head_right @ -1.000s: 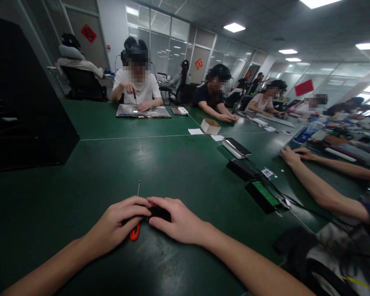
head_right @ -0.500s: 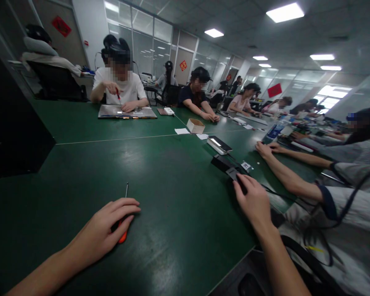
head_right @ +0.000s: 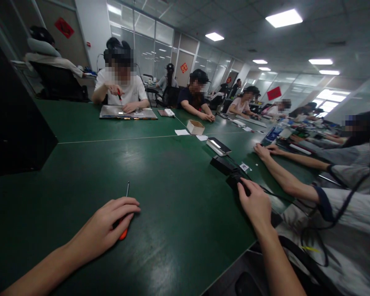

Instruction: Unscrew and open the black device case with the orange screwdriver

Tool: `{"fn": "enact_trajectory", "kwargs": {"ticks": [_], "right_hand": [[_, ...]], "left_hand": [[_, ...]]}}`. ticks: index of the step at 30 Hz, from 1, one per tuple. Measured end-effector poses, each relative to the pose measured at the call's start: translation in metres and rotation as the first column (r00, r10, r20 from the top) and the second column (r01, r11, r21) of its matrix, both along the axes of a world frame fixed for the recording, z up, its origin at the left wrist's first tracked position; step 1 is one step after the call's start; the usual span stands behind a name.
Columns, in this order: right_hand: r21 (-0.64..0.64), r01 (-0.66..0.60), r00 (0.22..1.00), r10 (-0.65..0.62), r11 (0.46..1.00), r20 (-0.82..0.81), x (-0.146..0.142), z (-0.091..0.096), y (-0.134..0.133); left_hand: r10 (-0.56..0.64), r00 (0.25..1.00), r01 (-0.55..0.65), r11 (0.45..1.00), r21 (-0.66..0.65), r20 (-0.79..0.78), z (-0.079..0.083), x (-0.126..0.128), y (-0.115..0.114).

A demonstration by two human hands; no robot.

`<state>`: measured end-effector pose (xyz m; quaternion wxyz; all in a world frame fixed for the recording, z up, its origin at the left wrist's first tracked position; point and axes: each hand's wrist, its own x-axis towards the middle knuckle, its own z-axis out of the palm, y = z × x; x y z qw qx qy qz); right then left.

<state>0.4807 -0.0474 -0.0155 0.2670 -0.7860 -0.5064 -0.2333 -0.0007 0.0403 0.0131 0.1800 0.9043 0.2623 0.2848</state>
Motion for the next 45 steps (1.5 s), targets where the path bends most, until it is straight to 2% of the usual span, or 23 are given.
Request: {"fn": "enact_trajectory", "kwargs": {"ticks": [7, 16, 19, 25, 27, 29, 32, 34, 36, 42, 45], "right_hand": [[-0.043, 0.031, 0.999, -0.032, 0.999, -0.026, -0.001, 0.001, 0.000], [-0.075, -0.049, 0.998, 0.045, 0.996, -0.046, 0.009, 0.010, 0.006], [-0.062, -0.122, 0.990, 0.117, 0.991, -0.074, 0.022, 0.026, 0.015], [0.054, -0.208, 0.965, 0.213, 0.977, -0.151, 0.048, 0.086, 0.030], [0.065, -0.254, 0.948, 0.262, 0.965, -0.179, 0.048, 0.095, 0.036], [0.045, -0.328, 0.919, 0.329, 0.944, -0.215, 0.040, 0.090, 0.044], [-0.065, -0.468, 0.854, 0.432, 0.882, -0.289, 0.021, 0.068, 0.055], [-0.148, -0.535, 0.819, 0.467, 0.832, -0.334, 0.011, 0.055, 0.059], [-0.187, -0.558, 0.802, 0.468, 0.808, -0.370, 0.008, 0.049, 0.060], [-0.108, -0.523, 0.778, 0.421, 0.846, -0.466, 0.023, 0.053, 0.060], [-0.056, -0.478, 0.797, 0.406, 0.876, -0.447, 0.034, 0.056, 0.061]], "left_hand": [[-0.017, 0.999, 0.017, 1.000, -0.008, -0.030, 0.005, 0.001, 0.000], [-0.022, 0.999, 0.022, 1.000, -0.009, -0.035, 0.009, 0.001, -0.002], [-0.021, 0.999, 0.021, 1.000, -0.018, -0.032, 0.009, 0.001, -0.003], [-0.019, 1.000, 0.019, 1.000, -0.019, -0.009, 0.010, 0.001, -0.003], [-0.022, 1.000, 0.022, 1.000, -0.014, -0.014, 0.010, 0.001, -0.003], [-0.025, 0.999, 0.025, 1.000, -0.011, -0.025, 0.010, 0.001, -0.002], [-0.017, 0.999, 0.017, 1.000, -0.007, -0.034, 0.009, 0.002, -0.002], [-0.012, 0.999, 0.012, 1.000, -0.002, -0.033, 0.010, 0.002, -0.002], [-0.010, 1.000, 0.010, 1.000, 0.001, -0.026, 0.009, 0.002, -0.003], [-0.014, 1.000, 0.014, 1.000, -0.006, -0.016, 0.007, 0.001, -0.003], [-0.019, 1.000, 0.019, 1.000, -0.002, -0.011, 0.007, 0.000, -0.002]]}}
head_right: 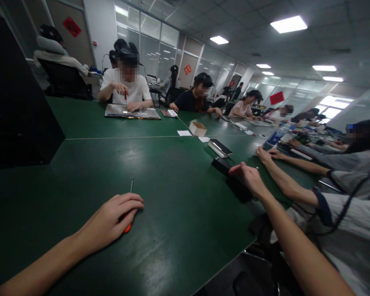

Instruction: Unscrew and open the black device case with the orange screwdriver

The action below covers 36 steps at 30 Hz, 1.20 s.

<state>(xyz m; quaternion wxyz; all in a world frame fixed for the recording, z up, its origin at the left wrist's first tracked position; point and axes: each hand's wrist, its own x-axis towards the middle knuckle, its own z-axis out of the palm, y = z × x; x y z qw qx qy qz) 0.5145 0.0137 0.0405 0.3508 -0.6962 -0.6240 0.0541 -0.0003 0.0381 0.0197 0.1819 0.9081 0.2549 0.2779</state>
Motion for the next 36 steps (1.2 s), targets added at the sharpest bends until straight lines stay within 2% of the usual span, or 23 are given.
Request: {"fn": "enact_trajectory", "kwargs": {"ticks": [4, 9, 15, 21, 25, 36], "right_hand": [[0.057, 0.044, 0.994, -0.050, 0.997, 0.101, 0.005, 0.000, 0.003], [-0.001, -0.003, 0.964, 0.003, 1.000, 0.267, -0.004, -0.008, 0.006], [-0.009, 0.001, 0.929, 0.003, 1.000, 0.371, -0.004, -0.012, 0.007], [-0.087, -0.047, 0.902, 0.080, 0.995, 0.425, -0.001, -0.015, 0.017], [-0.096, -0.058, 0.895, 0.095, 0.994, 0.436, -0.003, -0.015, 0.018], [-0.115, -0.079, 0.880, 0.123, 0.990, 0.459, -0.006, -0.015, 0.018]], "left_hand": [[-0.002, 1.000, 0.002, 1.000, -0.005, -0.011, 0.001, 0.000, 0.000], [-0.007, 1.000, 0.006, 1.000, -0.018, -0.029, 0.000, 0.000, 0.000], [0.002, 1.000, -0.002, 0.999, -0.036, -0.012, -0.005, 0.000, -0.001], [0.002, 0.999, -0.003, 0.999, -0.038, -0.034, -0.008, -0.001, -0.001], [0.005, 0.999, -0.006, 1.000, -0.021, -0.032, -0.009, -0.002, -0.002], [-0.025, 0.994, 0.024, 1.000, -0.012, -0.103, 0.001, 0.001, -0.010]]}}
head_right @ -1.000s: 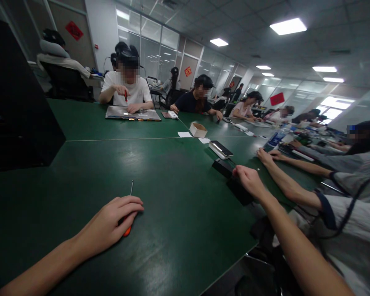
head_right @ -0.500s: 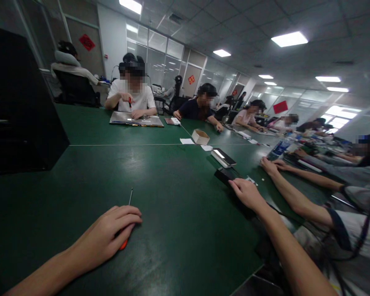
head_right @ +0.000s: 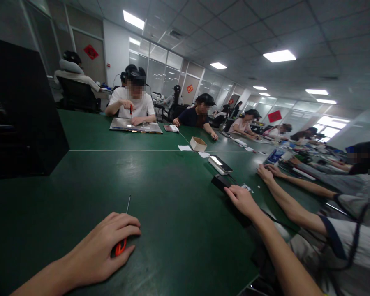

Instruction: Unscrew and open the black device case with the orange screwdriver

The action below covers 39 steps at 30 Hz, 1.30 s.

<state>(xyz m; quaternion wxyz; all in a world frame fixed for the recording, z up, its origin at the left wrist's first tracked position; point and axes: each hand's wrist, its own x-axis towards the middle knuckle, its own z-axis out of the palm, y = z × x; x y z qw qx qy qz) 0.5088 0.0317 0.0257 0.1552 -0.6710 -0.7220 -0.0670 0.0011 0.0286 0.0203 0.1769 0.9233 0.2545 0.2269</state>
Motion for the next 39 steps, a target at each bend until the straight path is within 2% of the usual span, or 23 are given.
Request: {"fn": "enact_trajectory", "kwargs": {"ticks": [5, 9, 13, 16, 19, 21, 25, 28, 30, 33, 35, 37, 39], "right_hand": [[-0.033, 0.030, 0.999, -0.029, 0.999, 0.044, 0.001, 0.000, -0.001], [-0.064, 0.077, 0.990, -0.069, 0.995, 0.119, 0.004, 0.013, 0.003], [-0.065, 0.208, 0.956, -0.189, 0.976, 0.224, 0.001, 0.029, 0.021], [-0.160, 0.299, 0.921, -0.241, 0.941, 0.305, -0.017, 0.030, 0.039], [-0.205, 0.352, 0.891, -0.259, 0.914, 0.374, -0.056, 0.025, 0.052], [-0.191, 0.315, 0.892, -0.221, 0.929, 0.395, -0.093, 0.021, 0.054], [-0.154, 0.047, 0.925, 0.015, 0.987, 0.379, -0.180, 0.012, 0.047], [-0.119, -0.174, 0.913, 0.205, 0.978, 0.354, -0.237, 0.000, 0.032], [-0.069, -0.361, 0.879, 0.364, 0.930, 0.308, -0.262, -0.007, 0.019], [0.081, -0.676, 0.732, 0.656, 0.732, 0.182, -0.281, -0.011, 0.001], [0.191, -0.756, 0.654, 0.735, 0.626, 0.178, -0.288, -0.011, -0.009], [0.320, -0.783, 0.613, 0.750, 0.533, 0.251, -0.295, -0.013, -0.018], [0.423, -0.805, 0.560, 0.770, 0.417, 0.306, -0.305, -0.017, -0.027]], "left_hand": [[0.010, 1.000, -0.010, 1.000, 0.013, -0.026, -0.001, 0.001, -0.001], [-0.009, 1.000, 0.009, 1.000, 0.018, 0.014, -0.003, -0.002, 0.002], [-0.031, 0.991, 0.022, 0.997, 0.071, 0.127, -0.008, -0.005, 0.006], [-0.033, 0.968, -0.004, 0.989, 0.146, 0.250, -0.010, -0.006, 0.007], [0.009, 0.938, -0.082, 0.977, 0.195, 0.347, -0.008, -0.007, 0.008], [0.049, 0.919, -0.138, 0.970, 0.202, 0.391, -0.006, -0.007, 0.008], [0.106, 0.890, -0.202, 0.964, 0.174, 0.444, -0.005, -0.008, 0.010], [0.139, 0.874, -0.232, 0.961, 0.149, 0.466, -0.007, -0.008, 0.008], [0.156, 0.865, -0.251, 0.957, 0.143, 0.478, -0.010, -0.008, 0.004], [0.151, 0.851, -0.254, 0.957, 0.143, 0.504, -0.010, -0.005, -0.005], [0.127, 0.839, -0.228, 0.965, 0.130, 0.529, -0.008, -0.002, -0.011], [0.128, 0.813, -0.215, 0.973, 0.088, 0.568, -0.006, 0.002, -0.016], [0.143, 0.784, -0.207, 0.978, 0.037, 0.604, -0.005, 0.006, -0.020]]}}
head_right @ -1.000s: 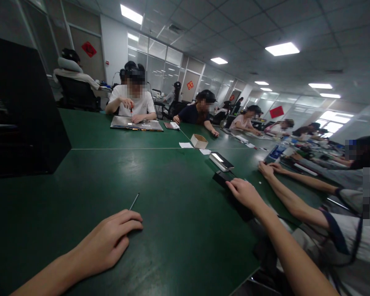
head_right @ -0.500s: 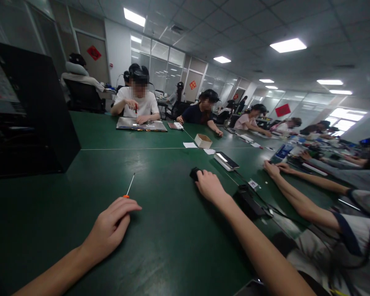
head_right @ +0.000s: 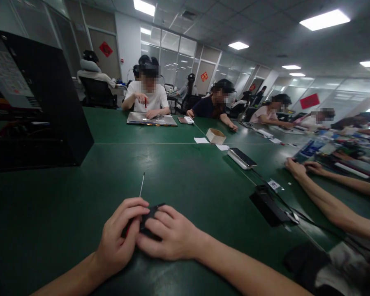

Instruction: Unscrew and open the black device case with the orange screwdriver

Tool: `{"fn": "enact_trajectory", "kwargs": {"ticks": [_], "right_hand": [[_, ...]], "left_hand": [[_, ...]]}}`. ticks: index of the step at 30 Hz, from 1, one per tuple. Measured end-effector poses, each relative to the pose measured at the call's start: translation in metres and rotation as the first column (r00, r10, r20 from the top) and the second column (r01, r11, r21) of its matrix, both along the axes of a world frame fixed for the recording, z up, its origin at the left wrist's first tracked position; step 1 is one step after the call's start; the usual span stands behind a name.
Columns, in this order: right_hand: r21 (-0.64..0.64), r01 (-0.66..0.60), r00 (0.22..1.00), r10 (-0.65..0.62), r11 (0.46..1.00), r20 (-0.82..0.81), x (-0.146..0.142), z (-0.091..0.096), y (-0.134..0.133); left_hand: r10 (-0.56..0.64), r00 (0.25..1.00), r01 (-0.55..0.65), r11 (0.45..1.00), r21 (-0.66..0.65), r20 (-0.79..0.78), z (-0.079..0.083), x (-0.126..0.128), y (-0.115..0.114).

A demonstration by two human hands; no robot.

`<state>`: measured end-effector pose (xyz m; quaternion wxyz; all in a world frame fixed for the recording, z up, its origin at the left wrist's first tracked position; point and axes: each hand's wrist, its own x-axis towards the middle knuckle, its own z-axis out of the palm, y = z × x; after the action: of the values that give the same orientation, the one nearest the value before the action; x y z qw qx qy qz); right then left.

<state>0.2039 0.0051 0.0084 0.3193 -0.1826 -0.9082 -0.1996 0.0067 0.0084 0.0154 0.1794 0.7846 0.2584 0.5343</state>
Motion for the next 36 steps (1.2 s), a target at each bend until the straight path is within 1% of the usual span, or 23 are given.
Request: {"fn": "enact_trajectory", "kwargs": {"ticks": [1, 3, 5, 7, 10, 12, 14, 16, 18, 20, 21, 22, 23, 24, 25, 26, 27, 29, 30, 31, 34, 35, 36], "right_hand": [[0.021, -0.051, 0.998, 0.051, 0.999, -0.032, -0.006, -0.002, -0.003], [0.014, -0.135, 0.986, 0.135, 0.991, -0.096, -0.017, -0.005, -0.008], [0.015, -0.172, 0.973, 0.172, 0.985, -0.155, -0.024, -0.004, -0.010], [0.045, -0.179, 0.963, 0.184, 0.983, -0.199, -0.027, 0.001, -0.011], [0.084, -0.174, 0.957, 0.189, 0.981, -0.219, -0.023, 0.008, -0.010], [0.081, -0.192, 0.955, 0.205, 0.978, -0.216, -0.019, 0.010, -0.011], [0.063, -0.219, 0.954, 0.228, 0.974, -0.196, -0.016, 0.011, -0.012], [0.068, -0.232, 0.956, 0.240, 0.970, -0.167, -0.012, 0.014, -0.012], [0.095, -0.219, 0.970, 0.227, 0.971, -0.087, -0.004, 0.020, -0.011], [0.122, -0.188, 0.981, 0.192, 0.975, -0.019, 0.011, 0.027, -0.008], [0.116, -0.175, 0.984, 0.177, 0.978, -0.012, 0.020, 0.029, -0.006], [0.085, -0.154, 0.986, 0.159, 0.984, -0.051, 0.029, 0.031, -0.003], [0.030, -0.123, 0.983, 0.126, 0.992, -0.135, 0.038, 0.032, 0.000], [-0.036, -0.087, 0.965, 0.075, 0.996, -0.251, 0.047, 0.032, 0.004], [-0.103, -0.051, 0.925, 0.008, 0.993, -0.380, 0.055, 0.031, 0.009], [-0.162, -0.018, 0.863, -0.066, 0.987, -0.501, 0.062, 0.030, 0.013], [-0.211, 0.009, 0.784, -0.138, 0.978, -0.606, 0.068, 0.028, 0.018], [-0.278, 0.030, 0.632, -0.234, 0.960, -0.739, 0.076, 0.025, 0.026], [-0.311, 0.034, 0.572, -0.273, 0.950, -0.773, 0.079, 0.024, 0.029], [-0.344, 0.038, 0.529, -0.311, 0.938, -0.790, 0.081, 0.023, 0.032], [-0.406, 0.038, 0.454, -0.378, 0.913, -0.807, 0.078, 0.024, 0.033], [-0.420, 0.005, 0.424, -0.382, 0.908, -0.821, 0.076, 0.026, 0.031], [-0.442, -0.058, 0.386, -0.388, 0.895, -0.837, 0.073, 0.028, 0.029]], "left_hand": [[-0.017, 1.000, 0.017, 1.000, -0.012, 0.017, 0.000, 0.001, -0.002], [-0.074, 0.996, 0.075, 0.997, -0.015, 0.038, -0.002, 0.001, -0.004], [-0.129, 0.990, 0.130, 0.992, -0.010, 0.056, -0.004, 0.000, -0.006], [-0.156, 0.986, 0.158, 0.987, -0.023, 0.066, -0.005, -0.001, -0.009], [-0.205, 0.977, 0.209, 0.976, -0.056, 0.064, -0.003, 0.001, -0.014], [-0.246, 0.968, 0.250, 0.967, -0.060, 0.054, -0.002, 0.003, -0.018], [-0.264, 0.964, 0.265, 0.963, -0.056, 0.033, -0.002, 0.003, -0.020], [-0.244, 0.970, 0.244, 0.969, -0.040, -0.006, -0.003, 0.002, -0.019], [-0.187, 0.981, 0.188, 0.982, 0.016, -0.047, -0.003, -0.002, -0.014], [-0.086, 0.992, 0.095, 0.991, 0.098, -0.089, -0.001, -0.006, -0.005], [-0.011, 0.994, 0.022, 0.995, 0.101, -0.108, 0.001, -0.008, 0.000], [0.059, 0.985, -0.047, 0.996, 0.075, -0.163, 0.003, -0.009, 0.004], [0.094, 0.965, -0.089, 0.995, 0.032, -0.245, 0.005, -0.009, 0.009], [0.099, 0.945, -0.114, 0.993, -0.029, -0.312, 0.008, -0.009, 0.012], [0.090, 0.925, -0.135, 0.986, -0.096, -0.370, 0.009, -0.008, 0.015], [0.063, 0.906, -0.141, 0.977, -0.159, -0.418, 0.010, -0.007, 0.017], [0.032, 0.894, -0.142, 0.967, -0.213, -0.447, 0.011, -0.005, 0.018], [-0.020, 0.881, -0.130, 0.950, -0.283, -0.472, 0.012, -0.003, 0.018], [-0.033, 0.882, -0.126, 0.945, -0.302, -0.471, 0.013, -0.003, 0.018], [-0.037, 0.884, -0.127, 0.940, -0.316, -0.467, 0.013, -0.003, 0.018], [-0.050, 0.884, -0.134, 0.926, -0.354, -0.464, 0.016, -0.003, 0.021], [-0.054, 0.883, -0.135, 0.922, -0.363, -0.466, 0.017, -0.003, 0.022], [-0.060, 0.881, -0.135, 0.918, -0.372, -0.469, 0.018, -0.003, 0.023]]}}
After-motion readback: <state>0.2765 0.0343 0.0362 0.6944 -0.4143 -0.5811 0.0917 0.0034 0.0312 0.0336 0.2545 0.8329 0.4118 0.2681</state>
